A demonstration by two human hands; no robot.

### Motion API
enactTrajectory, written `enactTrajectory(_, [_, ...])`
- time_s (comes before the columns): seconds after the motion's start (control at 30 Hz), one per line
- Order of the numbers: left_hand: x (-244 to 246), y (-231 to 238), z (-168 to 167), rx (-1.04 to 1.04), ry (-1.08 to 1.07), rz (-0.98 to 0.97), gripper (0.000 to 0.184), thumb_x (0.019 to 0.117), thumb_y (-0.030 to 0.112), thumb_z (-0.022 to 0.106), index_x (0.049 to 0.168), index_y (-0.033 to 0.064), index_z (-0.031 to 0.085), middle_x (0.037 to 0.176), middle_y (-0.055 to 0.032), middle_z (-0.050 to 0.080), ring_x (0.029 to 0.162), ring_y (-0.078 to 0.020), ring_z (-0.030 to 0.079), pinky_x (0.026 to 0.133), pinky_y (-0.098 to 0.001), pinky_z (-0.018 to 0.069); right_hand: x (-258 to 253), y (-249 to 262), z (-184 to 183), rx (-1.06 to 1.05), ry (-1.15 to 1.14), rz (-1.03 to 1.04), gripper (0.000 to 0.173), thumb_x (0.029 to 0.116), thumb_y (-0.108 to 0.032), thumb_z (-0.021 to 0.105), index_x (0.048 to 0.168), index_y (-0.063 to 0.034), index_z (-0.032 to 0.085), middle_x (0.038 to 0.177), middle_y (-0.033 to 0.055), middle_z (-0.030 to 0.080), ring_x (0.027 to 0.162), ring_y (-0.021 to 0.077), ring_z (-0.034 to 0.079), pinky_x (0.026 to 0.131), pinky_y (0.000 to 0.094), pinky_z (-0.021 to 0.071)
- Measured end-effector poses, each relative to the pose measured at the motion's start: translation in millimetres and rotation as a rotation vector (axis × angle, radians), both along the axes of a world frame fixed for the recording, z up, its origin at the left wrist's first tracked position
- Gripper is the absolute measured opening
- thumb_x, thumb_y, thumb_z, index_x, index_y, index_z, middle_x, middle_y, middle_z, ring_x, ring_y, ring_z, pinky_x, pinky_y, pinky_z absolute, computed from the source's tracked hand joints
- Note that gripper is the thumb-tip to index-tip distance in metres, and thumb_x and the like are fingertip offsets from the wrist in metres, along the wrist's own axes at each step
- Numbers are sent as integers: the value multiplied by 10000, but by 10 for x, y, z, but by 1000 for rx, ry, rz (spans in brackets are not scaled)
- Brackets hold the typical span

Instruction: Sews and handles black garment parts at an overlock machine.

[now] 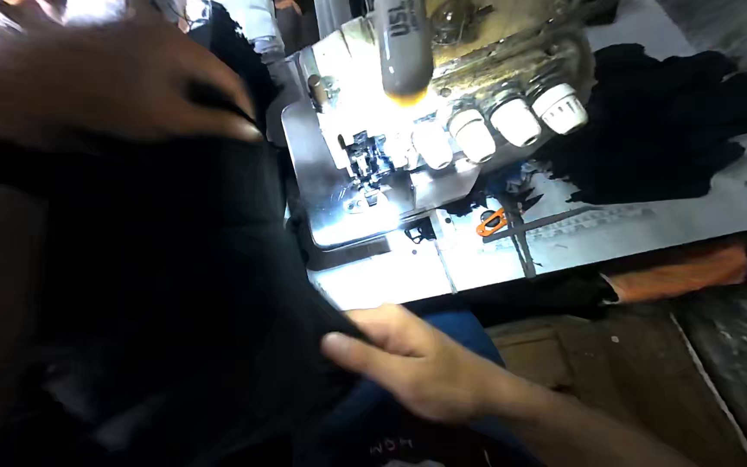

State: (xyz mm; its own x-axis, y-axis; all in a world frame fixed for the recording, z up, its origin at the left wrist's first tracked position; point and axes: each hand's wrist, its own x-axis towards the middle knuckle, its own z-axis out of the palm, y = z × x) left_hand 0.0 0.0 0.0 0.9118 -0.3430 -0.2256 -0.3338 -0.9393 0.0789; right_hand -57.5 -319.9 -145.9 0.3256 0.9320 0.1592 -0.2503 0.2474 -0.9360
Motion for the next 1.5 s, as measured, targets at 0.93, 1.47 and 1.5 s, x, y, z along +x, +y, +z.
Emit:
enactTrajectory(0.93, [-113,-725,-1260,-409,-252,526,182,847,296,788,1013,235,742,953,107,742,916,8,678,831,-320,536,440,209,-744,-326,-201,-905,274,837,-250,834,646,-152,664,549,-118,548,475,-71,451,437,102,358])
enactTrajectory(1.47, [-1236,-992,-1187,-233,-731,639,318,1003,313,645,1262,138,703,1294,-55,676,1253,-222,594,1109,-503,406,577,-201,-676,-439,-514,-689,233,898,-362,800,855,-156,699,660,-90,610,524,-14,517,486,185,442])
enactTrajectory(1.5, [-1758,-1043,-1231,-342,-773,698,252,1020,215,629,1227,86,688,1258,-55,673,1184,-169,621,1043,-392,489,538,-329,-678,-490,-543,-665,206,897,-348,793,925,-152,737,724,-70,665,565,2,560,521,213,480])
